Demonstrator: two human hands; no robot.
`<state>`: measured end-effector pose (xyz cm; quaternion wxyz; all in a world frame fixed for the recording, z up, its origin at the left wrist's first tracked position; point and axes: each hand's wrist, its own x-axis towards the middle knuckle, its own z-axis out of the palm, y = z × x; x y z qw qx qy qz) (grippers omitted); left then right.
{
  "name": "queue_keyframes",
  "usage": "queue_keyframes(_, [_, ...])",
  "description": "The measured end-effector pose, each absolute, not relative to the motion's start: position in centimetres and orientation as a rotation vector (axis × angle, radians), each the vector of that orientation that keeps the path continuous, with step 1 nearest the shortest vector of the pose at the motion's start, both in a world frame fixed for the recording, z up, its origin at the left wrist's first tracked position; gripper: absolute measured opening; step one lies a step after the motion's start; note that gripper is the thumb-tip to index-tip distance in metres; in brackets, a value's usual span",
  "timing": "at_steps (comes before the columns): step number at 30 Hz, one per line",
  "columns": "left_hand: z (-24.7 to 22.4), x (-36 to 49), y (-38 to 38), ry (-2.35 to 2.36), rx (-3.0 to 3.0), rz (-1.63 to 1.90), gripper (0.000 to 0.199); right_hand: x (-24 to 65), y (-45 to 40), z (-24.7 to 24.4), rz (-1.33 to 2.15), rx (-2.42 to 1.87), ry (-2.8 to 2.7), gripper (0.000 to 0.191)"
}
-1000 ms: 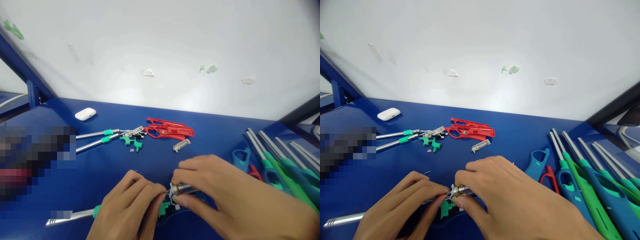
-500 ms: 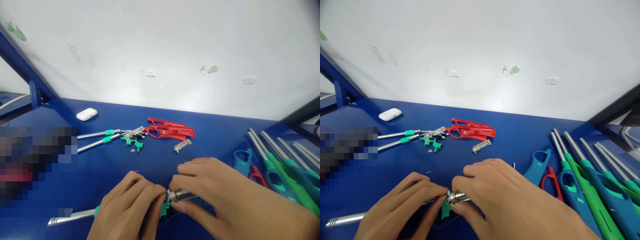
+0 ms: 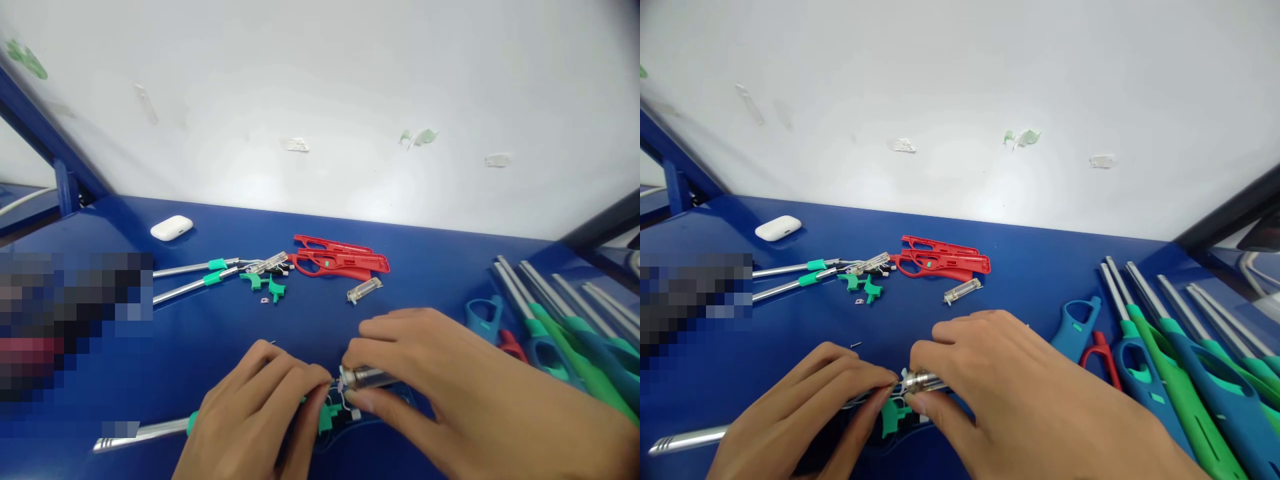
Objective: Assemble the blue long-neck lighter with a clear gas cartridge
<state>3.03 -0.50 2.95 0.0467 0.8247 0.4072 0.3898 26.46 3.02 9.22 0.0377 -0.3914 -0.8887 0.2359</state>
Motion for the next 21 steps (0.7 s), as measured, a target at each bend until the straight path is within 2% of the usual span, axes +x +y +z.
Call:
queue_keyframes(10, [3.14, 3.19, -0.13, 1.219, 2.530, 1.179, 0.018, 26.44, 3.05, 9.24, 0.761, -1.201, -2.721, 0.026])
queue_keyframes(21, [2.55, 2.60, -0.49, 1.163, 2.673, 1.146, 0.022, 26.45, 3.14, 8.83, 0.613, -1.063, -2.737, 0.026])
